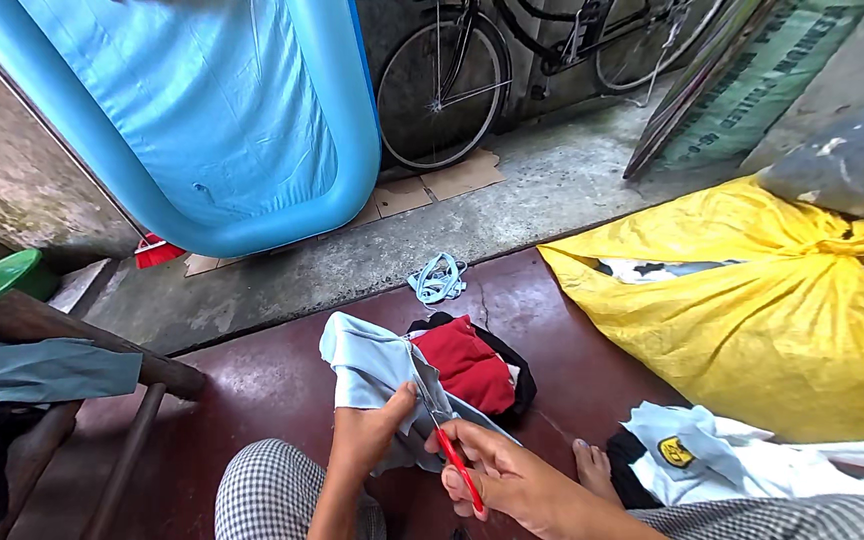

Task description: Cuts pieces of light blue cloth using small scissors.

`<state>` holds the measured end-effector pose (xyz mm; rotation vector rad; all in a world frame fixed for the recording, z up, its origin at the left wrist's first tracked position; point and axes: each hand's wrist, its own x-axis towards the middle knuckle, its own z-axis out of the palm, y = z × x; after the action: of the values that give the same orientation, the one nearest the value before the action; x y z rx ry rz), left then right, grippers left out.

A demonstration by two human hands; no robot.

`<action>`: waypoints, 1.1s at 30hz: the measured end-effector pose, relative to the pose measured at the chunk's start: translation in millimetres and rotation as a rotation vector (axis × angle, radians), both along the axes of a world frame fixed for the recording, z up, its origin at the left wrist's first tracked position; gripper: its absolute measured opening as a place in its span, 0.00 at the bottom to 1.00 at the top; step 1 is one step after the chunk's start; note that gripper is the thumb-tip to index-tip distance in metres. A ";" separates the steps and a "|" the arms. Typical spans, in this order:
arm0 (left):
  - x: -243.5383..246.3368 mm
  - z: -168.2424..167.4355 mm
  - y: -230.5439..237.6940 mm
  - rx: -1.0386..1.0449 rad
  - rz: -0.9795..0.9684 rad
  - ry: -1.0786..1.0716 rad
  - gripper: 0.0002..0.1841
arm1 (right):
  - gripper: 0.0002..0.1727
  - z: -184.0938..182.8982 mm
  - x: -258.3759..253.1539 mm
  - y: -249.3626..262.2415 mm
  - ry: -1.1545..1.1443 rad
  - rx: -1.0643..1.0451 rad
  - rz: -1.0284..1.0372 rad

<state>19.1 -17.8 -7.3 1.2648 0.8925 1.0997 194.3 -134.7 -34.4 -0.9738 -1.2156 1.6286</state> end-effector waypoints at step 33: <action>4.6 -5.6 -2.6 0.017 -0.002 0.097 0.33 | 0.24 -2.9 -2.3 0.0 -0.294 -0.013 -0.120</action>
<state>23.6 -20.5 -12.9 1.3422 0.9561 1.0539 192.0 -134.6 -37.3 -1.3040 -1.3127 1.4361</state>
